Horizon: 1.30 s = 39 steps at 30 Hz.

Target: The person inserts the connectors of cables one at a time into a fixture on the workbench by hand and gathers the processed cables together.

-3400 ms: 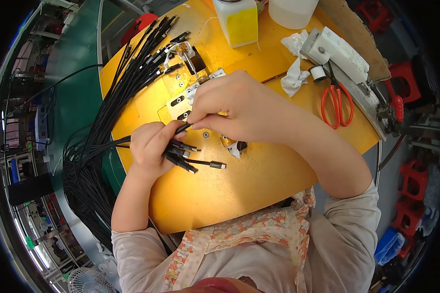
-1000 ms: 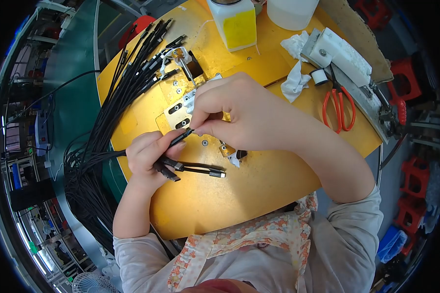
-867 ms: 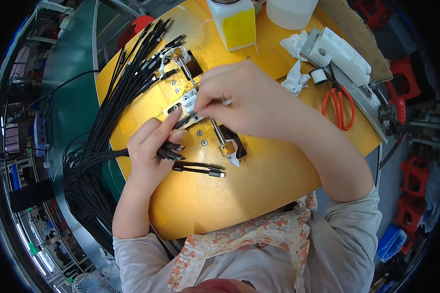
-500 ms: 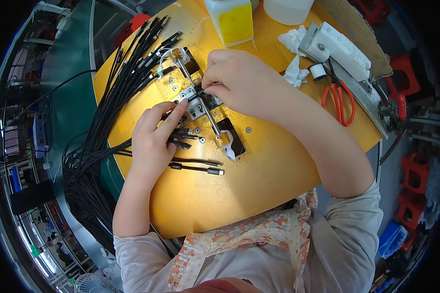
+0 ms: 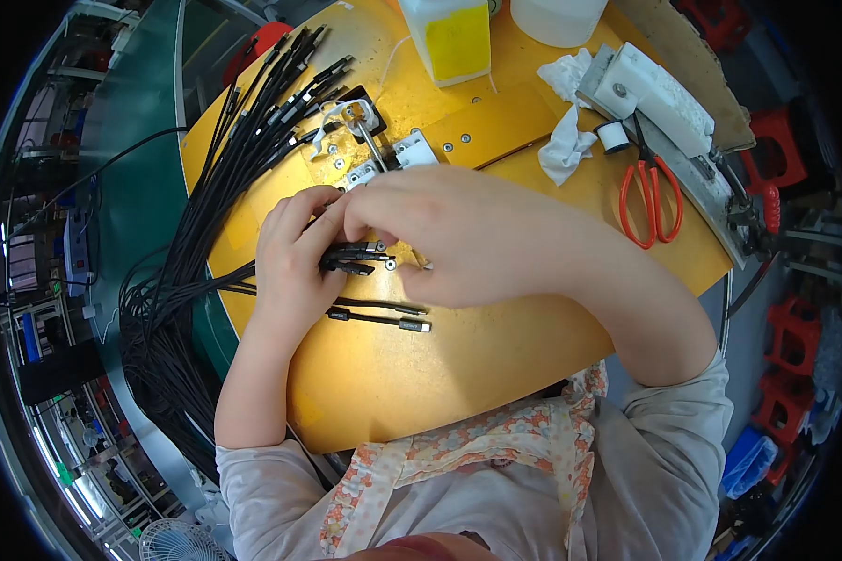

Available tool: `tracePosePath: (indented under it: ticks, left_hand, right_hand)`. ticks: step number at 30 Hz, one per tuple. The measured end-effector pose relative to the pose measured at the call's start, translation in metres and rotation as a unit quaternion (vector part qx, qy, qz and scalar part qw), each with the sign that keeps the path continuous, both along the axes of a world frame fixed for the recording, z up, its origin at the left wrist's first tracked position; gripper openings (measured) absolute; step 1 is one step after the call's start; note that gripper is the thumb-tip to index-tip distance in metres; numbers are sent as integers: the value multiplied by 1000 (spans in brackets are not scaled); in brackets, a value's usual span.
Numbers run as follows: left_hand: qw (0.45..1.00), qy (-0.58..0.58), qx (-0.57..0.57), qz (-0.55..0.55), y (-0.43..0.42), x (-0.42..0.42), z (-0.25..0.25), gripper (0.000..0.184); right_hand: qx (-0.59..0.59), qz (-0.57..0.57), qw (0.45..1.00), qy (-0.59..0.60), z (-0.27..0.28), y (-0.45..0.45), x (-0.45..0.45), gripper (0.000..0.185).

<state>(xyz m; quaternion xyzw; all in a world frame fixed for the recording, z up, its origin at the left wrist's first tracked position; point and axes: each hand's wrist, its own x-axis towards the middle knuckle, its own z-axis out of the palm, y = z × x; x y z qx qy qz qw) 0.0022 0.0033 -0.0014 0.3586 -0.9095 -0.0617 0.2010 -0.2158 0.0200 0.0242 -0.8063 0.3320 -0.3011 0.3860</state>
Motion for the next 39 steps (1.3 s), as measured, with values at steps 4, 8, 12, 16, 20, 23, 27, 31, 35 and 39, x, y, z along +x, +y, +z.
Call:
tracePosePath:
  ticks: [4, 8, 12, 16, 20, 23, 27, 31, 35, 39]
  left_hand:
    - [1000, -11, 7, 5, 3, -1, 4, 63]
    - [1000, -10, 28, 0, 4, -1, 8, 63]
    - [1000, -4, 29, 3, 4, 1, 9, 60]
    - [999, -2, 34, 1, 1, 5, 9, 56]
    - [999, 9, 50, 12, -2, 9, 12, 51]
    - [990, 42, 127, 36, 4, 10, 38, 46]
    - [960, 95, 261, 17, 20, 10, 65, 40]
    - [977, 118, 179, -18, 15, 1, 48, 27]
    - [985, 116, 119, -36, 14, 2, 29, 21]
    - [992, 109, 53, -29, 6, 3, 17, 35]
  right_hand:
    - [1, -35, 999, 3, 2, 0, -3, 11]
    - [-7, -81, 997, -4, 0, -14, -18, 9]
    - [-3, -99, 995, -3, -7, -20, -22, 13]
    - [47, -111, 993, -18, -7, -21, -21, 13]
    - [87, -134, 985, -65, -5, -18, -15, 11]
    - [59, -122, 985, -111, -6, -17, -16, 11]
    - [3, -81, 988, -130, 1, -12, -14, 10]
    - [-18, -50, 991, -124, 2, -11, -14, 9]
    - [-8, -14, 992, -129, -4, -16, -15, 7]
    - [-15, -54, 994, -94, -3, -19, -15, 5]
